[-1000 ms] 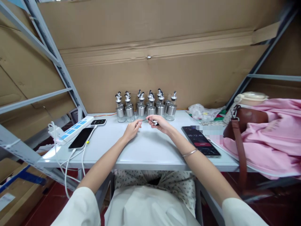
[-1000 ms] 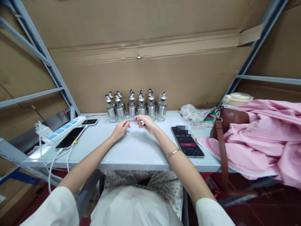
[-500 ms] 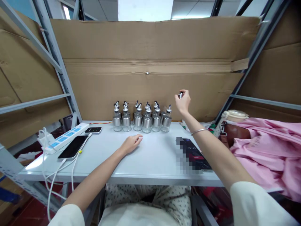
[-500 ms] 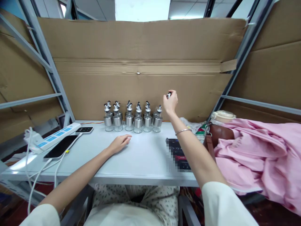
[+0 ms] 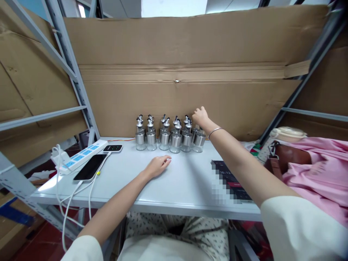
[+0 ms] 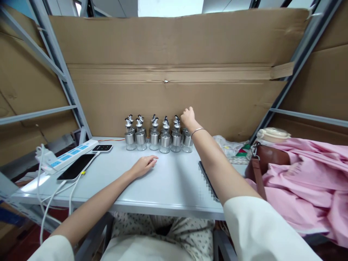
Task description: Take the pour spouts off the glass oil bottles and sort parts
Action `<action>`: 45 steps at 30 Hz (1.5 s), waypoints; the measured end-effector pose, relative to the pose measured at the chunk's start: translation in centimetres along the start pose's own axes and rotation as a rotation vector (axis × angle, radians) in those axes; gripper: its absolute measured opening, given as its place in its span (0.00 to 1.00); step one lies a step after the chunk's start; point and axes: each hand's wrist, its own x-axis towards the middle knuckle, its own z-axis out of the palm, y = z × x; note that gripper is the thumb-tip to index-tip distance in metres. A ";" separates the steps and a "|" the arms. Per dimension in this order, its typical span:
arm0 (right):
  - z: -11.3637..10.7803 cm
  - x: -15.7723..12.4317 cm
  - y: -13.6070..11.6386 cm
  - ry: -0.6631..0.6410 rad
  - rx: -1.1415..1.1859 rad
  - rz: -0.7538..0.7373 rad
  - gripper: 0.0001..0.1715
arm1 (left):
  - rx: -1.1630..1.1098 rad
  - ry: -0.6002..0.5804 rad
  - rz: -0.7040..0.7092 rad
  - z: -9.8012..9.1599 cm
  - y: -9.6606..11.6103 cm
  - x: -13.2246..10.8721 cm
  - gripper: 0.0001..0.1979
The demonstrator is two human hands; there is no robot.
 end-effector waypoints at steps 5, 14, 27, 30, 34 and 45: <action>2.2 0.5 -0.7 0.135 0.210 0.113 0.09 | -0.013 0.000 0.013 0.1 -0.1 0.1 0.19; -3.4 1.0 3.0 0.532 0.471 0.229 0.14 | -0.050 0.012 0.023 0.2 -0.2 0.0 0.23; -10.2 -15.9 -3.1 0.843 0.465 -0.046 0.11 | -0.556 0.066 0.024 1.4 0.4 0.3 0.58; -7.4 -18.3 -6.5 0.766 0.536 -0.184 0.11 | -0.676 -0.013 0.043 1.4 1.7 0.0 0.53; -4.6 -20.0 -9.8 0.756 0.704 -0.224 0.10 | -0.656 -0.110 -0.011 1.1 2.7 -0.7 0.32; -7.6 -18.8 -10.4 0.657 1.769 -0.038 0.18 | -0.557 -0.176 -0.024 0.9 2.7 -0.8 0.23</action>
